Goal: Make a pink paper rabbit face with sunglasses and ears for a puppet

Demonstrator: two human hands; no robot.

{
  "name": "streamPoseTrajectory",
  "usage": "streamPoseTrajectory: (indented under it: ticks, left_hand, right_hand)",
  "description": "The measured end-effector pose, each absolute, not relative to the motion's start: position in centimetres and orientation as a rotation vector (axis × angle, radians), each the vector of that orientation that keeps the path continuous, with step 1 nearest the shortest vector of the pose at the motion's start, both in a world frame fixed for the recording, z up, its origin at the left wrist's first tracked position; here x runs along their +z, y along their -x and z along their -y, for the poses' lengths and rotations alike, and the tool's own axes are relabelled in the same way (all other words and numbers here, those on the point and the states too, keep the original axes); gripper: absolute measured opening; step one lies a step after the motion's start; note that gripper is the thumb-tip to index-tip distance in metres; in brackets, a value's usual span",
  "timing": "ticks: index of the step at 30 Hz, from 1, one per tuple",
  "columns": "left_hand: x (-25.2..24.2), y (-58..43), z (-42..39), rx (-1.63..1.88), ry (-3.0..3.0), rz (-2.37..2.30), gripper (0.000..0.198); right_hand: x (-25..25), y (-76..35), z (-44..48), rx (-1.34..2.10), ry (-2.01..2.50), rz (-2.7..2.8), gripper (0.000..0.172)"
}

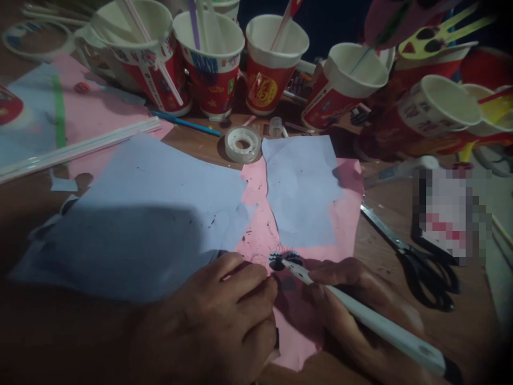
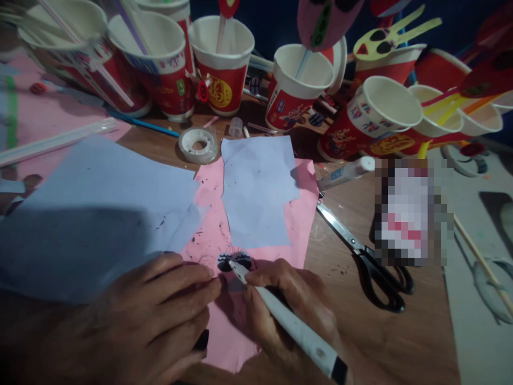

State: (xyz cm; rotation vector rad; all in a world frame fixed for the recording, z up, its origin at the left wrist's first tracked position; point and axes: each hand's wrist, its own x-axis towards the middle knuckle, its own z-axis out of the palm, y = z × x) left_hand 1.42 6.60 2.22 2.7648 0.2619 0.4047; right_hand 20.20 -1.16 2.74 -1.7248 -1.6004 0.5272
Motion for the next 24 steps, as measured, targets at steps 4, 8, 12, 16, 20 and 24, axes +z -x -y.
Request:
streamPoseTrajectory:
  ticks: [4, 8, 12, 16, 20, 24]
  left_hand:
    - [2.2, -1.3, -6.4, 0.418, -2.781, -0.280, 0.020]
    - [2.0, -1.4, -6.2, 0.421, -2.770, -0.297, 0.020]
    - [2.0, -1.4, -6.2, 0.425, -2.768, -0.286, 0.020]
    - [2.0, -1.3, -6.2, 0.426, -2.781, -0.275, 0.021]
    - [1.9, -1.4, -6.2, 0.417, -2.781, -0.292, 0.020]
    - [1.8, -1.4, -6.3, 0.431, -2.768, -0.302, 0.021]
  right_hand:
    - [2.7, -20.1, 1.4, 0.502, 1.774, 1.579, 0.011]
    - [2.7, -20.2, 1.6, 0.491, 1.786, 1.608, 0.007]
    - [2.7, -20.6, 1.7, 0.516, 1.764, 1.627, 0.007]
    - [2.6, -21.1, 1.7, 0.492, 1.748, 1.704, 0.008]
    - [2.7, -21.1, 1.6, 0.538, 1.726, 1.664, 0.010]
    - [2.8, -20.7, 1.6, 0.545, 1.761, 1.580, 0.006]
